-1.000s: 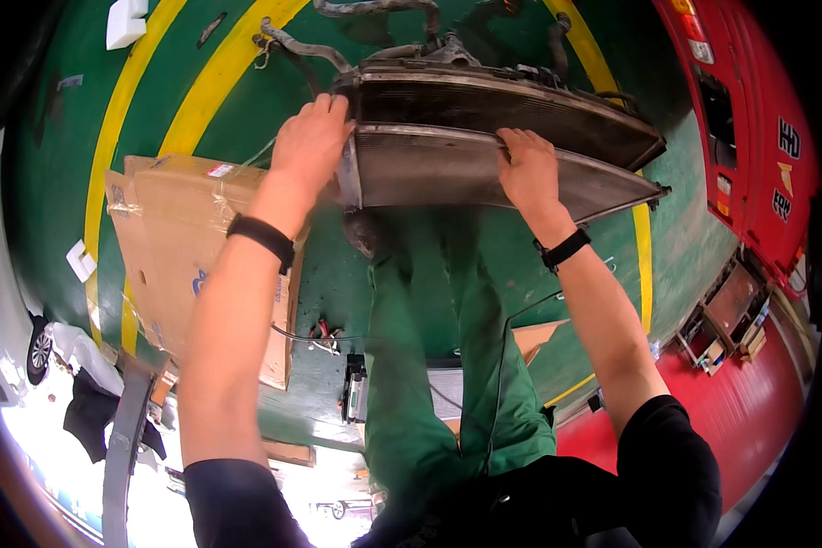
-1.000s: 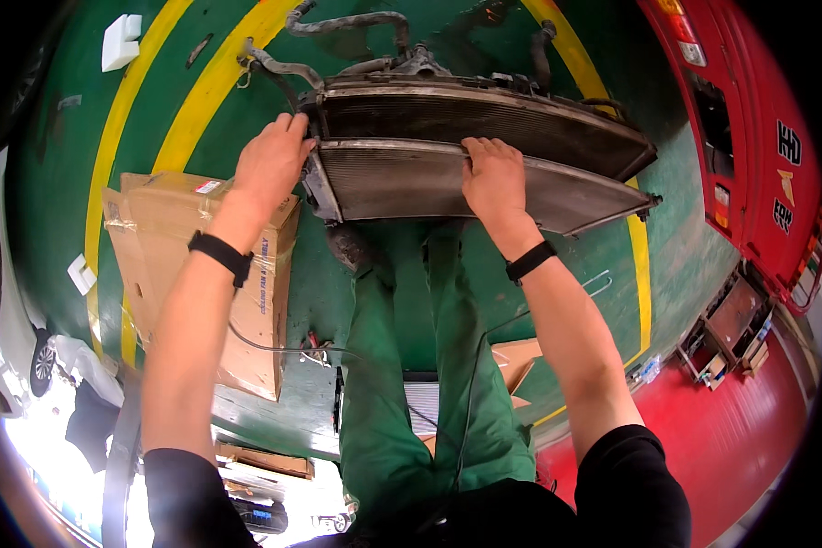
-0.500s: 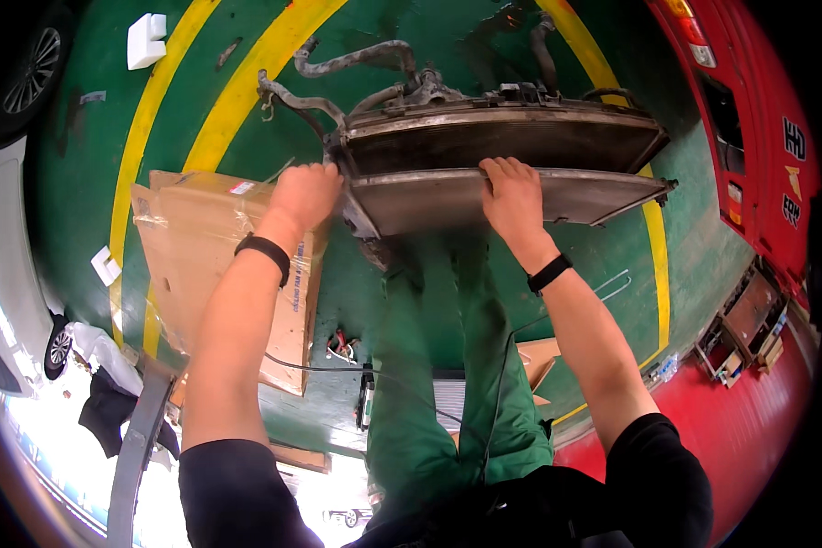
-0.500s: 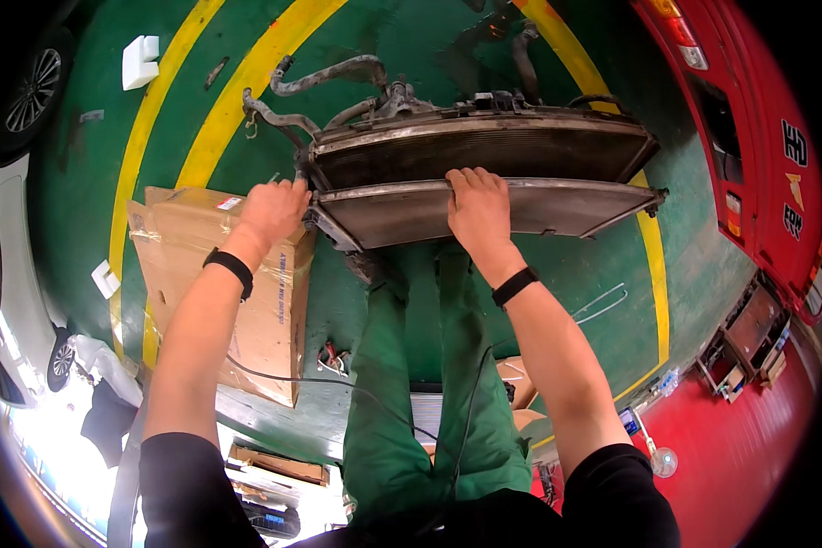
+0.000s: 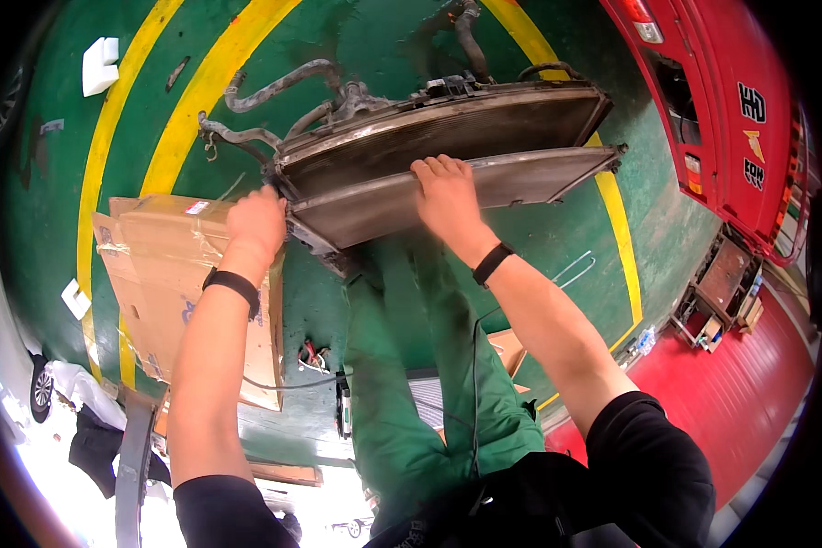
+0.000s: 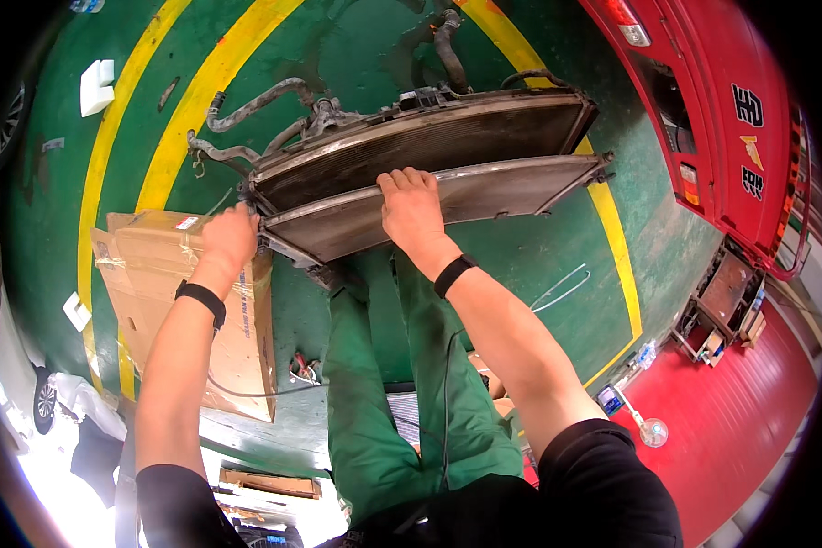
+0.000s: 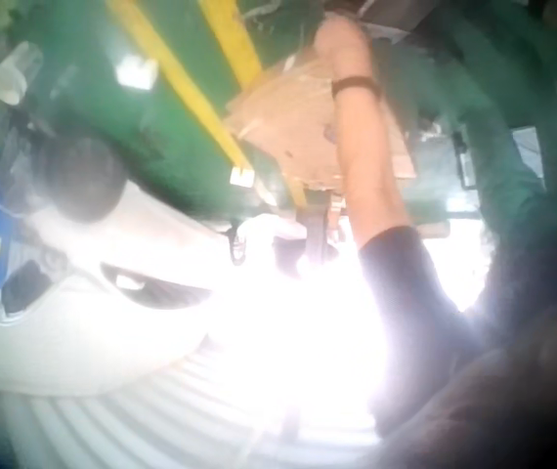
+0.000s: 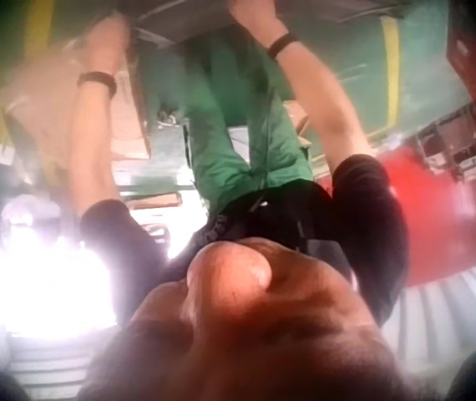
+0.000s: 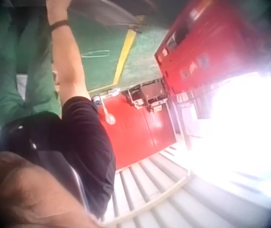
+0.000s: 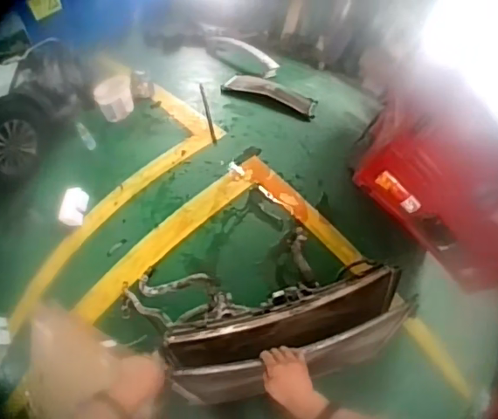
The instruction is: The person removes a cooling fan shroud from an old radiator and attaches it to a new radiator unit by hand.
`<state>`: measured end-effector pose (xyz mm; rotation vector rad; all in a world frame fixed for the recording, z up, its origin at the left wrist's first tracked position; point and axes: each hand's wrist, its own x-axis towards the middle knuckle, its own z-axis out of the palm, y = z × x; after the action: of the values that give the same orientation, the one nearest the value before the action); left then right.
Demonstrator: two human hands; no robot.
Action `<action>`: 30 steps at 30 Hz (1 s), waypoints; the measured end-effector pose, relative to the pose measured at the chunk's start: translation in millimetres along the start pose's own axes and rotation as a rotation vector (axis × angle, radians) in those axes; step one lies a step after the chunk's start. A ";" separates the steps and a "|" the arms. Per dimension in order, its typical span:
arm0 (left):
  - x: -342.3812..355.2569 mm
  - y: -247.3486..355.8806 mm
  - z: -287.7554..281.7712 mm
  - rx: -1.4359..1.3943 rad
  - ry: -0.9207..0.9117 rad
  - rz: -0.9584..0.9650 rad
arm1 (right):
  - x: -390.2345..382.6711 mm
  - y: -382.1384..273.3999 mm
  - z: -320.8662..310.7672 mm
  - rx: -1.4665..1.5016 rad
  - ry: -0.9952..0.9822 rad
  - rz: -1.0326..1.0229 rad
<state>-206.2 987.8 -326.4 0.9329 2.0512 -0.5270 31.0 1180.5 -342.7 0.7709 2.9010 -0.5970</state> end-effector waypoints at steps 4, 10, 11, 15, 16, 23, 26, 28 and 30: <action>2.6 -18.0 37.8 0.202 0.279 0.329 | 1.5 -1.6 -2.0 0.011 0.002 -0.008; 6.3 -21.5 40.7 0.101 0.257 0.251 | -1.7 1.1 -2.0 0.049 -0.005 0.014; 4.5 -19.0 36.7 0.054 0.255 0.197 | -2.0 1.8 -1.8 0.050 -0.012 0.020; -0.7 -19.9 24.1 -0.081 0.321 -0.005 | -1.4 -2.5 -8.0 0.055 -0.015 0.013; -1.7 -30.3 20.4 -0.112 0.344 -0.014 | -2.4 -2.4 -6.2 0.040 0.009 0.011; -84.5 -38.9 21.6 -0.924 0.158 -0.168 | 2.9 -3.9 -1.1 0.015 0.046 0.020; -148.4 2.1 53.9 -1.136 0.099 -0.146 | 3.9 -2.7 1.2 -0.016 0.082 -0.006; -175.2 26.2 106.4 -1.279 0.043 -0.099 | 2.6 -6.0 -5.0 0.011 0.041 0.008; -199.5 54.2 124.6 -1.447 -0.117 -0.168 | -1.8 -8.5 -6.9 0.023 0.020 0.016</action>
<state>-21.9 857.2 -241.2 -0.1504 1.7574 0.7750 28.5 1175.6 -333.0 0.8076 2.9081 -0.6263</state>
